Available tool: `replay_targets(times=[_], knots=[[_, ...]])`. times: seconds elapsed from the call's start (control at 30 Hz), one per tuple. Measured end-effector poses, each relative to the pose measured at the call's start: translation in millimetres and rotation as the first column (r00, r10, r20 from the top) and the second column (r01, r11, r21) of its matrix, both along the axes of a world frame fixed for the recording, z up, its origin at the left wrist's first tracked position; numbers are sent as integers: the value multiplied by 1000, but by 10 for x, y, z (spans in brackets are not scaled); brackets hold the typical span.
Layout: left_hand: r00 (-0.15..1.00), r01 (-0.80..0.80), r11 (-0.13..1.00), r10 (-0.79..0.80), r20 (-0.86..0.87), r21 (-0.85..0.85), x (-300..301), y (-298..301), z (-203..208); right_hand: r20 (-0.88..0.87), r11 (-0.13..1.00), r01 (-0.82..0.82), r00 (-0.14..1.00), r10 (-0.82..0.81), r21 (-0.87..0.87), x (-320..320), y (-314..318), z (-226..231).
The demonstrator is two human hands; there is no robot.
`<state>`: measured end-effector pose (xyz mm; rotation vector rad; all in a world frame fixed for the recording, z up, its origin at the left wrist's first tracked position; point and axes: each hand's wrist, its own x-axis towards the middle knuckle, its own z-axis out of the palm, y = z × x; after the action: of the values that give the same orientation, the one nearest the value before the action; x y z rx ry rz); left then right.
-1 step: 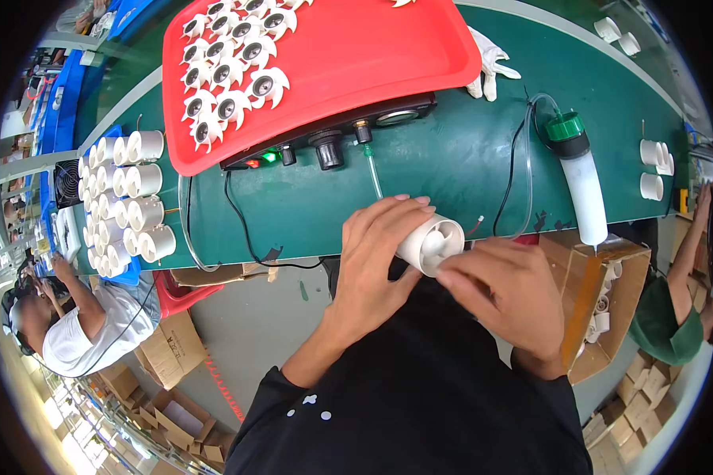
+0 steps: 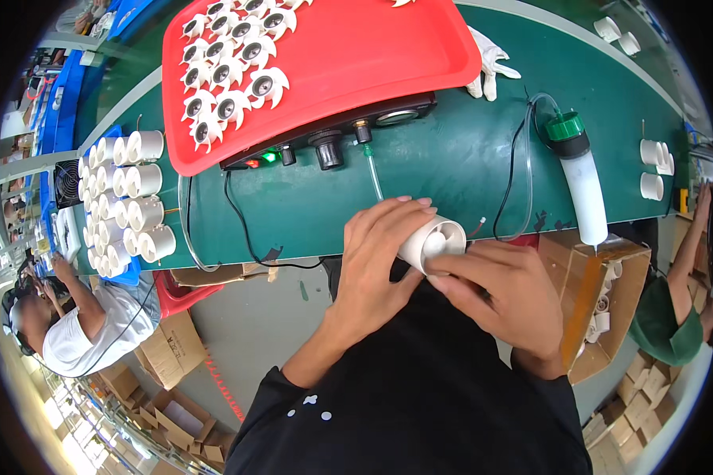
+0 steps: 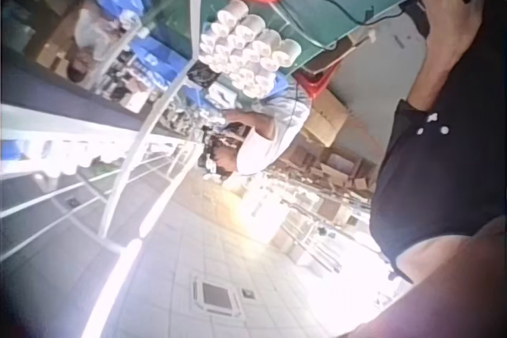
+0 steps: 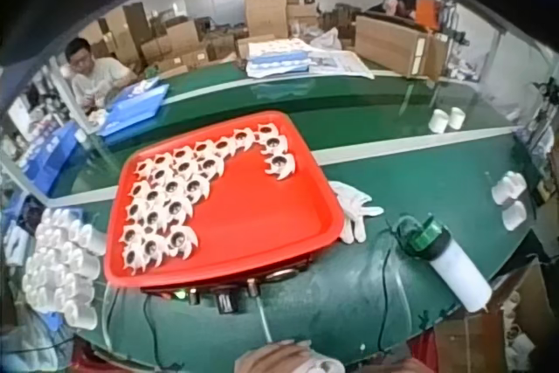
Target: Assembling small electric motors by inserting rotors and applying sealant using a dispenser.
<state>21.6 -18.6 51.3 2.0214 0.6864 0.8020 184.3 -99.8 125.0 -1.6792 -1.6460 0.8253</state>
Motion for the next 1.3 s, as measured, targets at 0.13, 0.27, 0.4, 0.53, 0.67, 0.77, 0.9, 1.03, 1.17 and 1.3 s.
replay_targets(times=[0.13,0.27,0.4,0.53,0.67,0.77,0.9,1.03,1.17,1.3], knots=[[1000,-9,1000,9,6,5,24,18,-13,116,971,211,973,-198,-117,7,71,47],[999,-41,999,41,-32,1,-89,84,60,-50,998,0,999,-4,-66,-27,152,57],[999,-43,999,43,6,30,-137,96,36,65,976,184,982,-177,-117,-72,117,70],[998,-46,999,45,45,19,-154,87,-26,31,974,170,985,-167,-148,-94,37,-23],[973,-201,975,210,92,-97,-441,114,25,-152,938,341,932,-328,68,48,-57,-251],[815,-384,866,481,324,-319,-833,251,43,59,924,375,923,-379,77,47,-12,-45],[544,-809,573,814,204,-132,-1667,682,248,118,946,314,940,-321,81,127,-30,-148],[308,-949,315,931,196,-6,-2438,1191,329,139,961,275,951,-276,27,9,-32,-165],[414,-910,375,851,323,179,-2604,1796,664,88,972,236,968,-237,17,-132,-9,-206],[589,-806,541,769,247,240,-2400,2718,708,35,979,205,978,-205,5,-160,-63,-282]])
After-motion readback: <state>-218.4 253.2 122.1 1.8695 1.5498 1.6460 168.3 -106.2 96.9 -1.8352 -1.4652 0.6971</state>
